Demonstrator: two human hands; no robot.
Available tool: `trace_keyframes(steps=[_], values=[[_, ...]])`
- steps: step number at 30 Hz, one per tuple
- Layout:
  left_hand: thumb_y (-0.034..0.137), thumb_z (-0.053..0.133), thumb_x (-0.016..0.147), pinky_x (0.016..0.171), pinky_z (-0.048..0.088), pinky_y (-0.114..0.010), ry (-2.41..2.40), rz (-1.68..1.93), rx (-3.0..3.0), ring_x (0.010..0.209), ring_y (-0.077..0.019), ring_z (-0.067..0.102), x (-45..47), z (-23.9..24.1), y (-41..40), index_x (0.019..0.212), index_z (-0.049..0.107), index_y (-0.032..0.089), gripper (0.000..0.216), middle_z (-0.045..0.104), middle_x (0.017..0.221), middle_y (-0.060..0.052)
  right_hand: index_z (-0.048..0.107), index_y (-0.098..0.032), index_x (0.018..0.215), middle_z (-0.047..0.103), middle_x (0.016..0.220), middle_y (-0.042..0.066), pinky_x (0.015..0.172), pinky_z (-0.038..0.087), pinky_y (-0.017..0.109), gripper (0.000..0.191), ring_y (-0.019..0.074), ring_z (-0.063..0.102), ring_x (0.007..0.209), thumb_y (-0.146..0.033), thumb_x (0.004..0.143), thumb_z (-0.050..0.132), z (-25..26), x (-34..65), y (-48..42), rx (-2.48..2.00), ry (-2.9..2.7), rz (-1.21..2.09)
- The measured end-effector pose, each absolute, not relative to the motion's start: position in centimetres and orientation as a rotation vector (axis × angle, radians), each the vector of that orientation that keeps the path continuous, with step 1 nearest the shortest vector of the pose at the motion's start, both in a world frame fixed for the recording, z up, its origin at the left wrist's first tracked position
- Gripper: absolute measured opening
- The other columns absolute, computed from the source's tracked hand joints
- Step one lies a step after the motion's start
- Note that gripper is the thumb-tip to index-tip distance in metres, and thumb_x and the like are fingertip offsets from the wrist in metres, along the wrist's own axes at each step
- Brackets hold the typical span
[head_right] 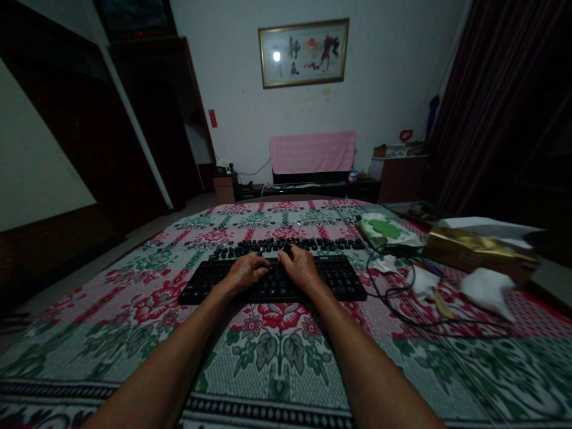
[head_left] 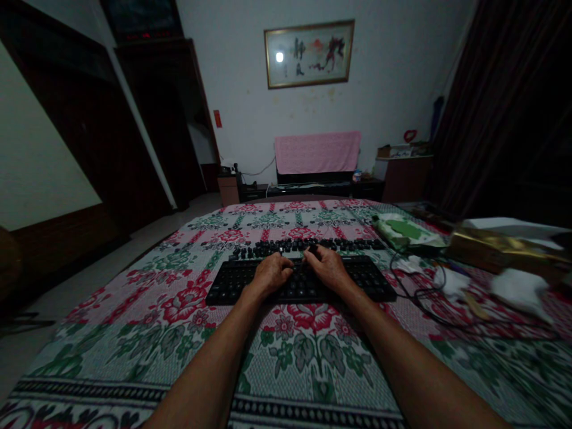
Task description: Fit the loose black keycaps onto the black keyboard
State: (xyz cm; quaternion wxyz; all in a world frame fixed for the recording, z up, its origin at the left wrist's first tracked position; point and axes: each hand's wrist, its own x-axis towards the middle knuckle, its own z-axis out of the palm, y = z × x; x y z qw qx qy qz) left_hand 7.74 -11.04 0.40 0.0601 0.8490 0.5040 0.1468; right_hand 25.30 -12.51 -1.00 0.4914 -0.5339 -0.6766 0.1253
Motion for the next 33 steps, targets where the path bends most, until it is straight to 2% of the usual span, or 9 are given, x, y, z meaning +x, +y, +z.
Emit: trace_keyframes(steps=[25,33], values=[[0.036,0.050,0.081,0.082,0.045,-0.027,1.511,0.354,2.561,0.097,-0.0193,0.059,8.4,1.2,-10.9,0.110,0.064,0.033,0.032,0.062,0.102,-0.004,0.067,-0.018,0.080,0.069,0.076,0.004,0.062,0.043,0.025,0.024,0.0177,0.062,0.069,-0.034,0.081,0.049,-1.2,24.9,-12.8,-1.273,-1.745,0.264],[0.031,0.045,0.084,0.085,0.046,-0.030,1.482,0.427,2.632,0.097,-0.0211,0.059,8.8,0.6,-11.4,0.102,0.066,0.026,0.029,0.062,0.100,-0.006,0.065,-0.017,0.080,0.067,0.073,0.004,0.063,0.042,0.026,0.026,0.0178,0.060,0.066,-0.036,0.082,0.049,-1.1,25.0,-12.9,-1.309,-1.761,0.283]])
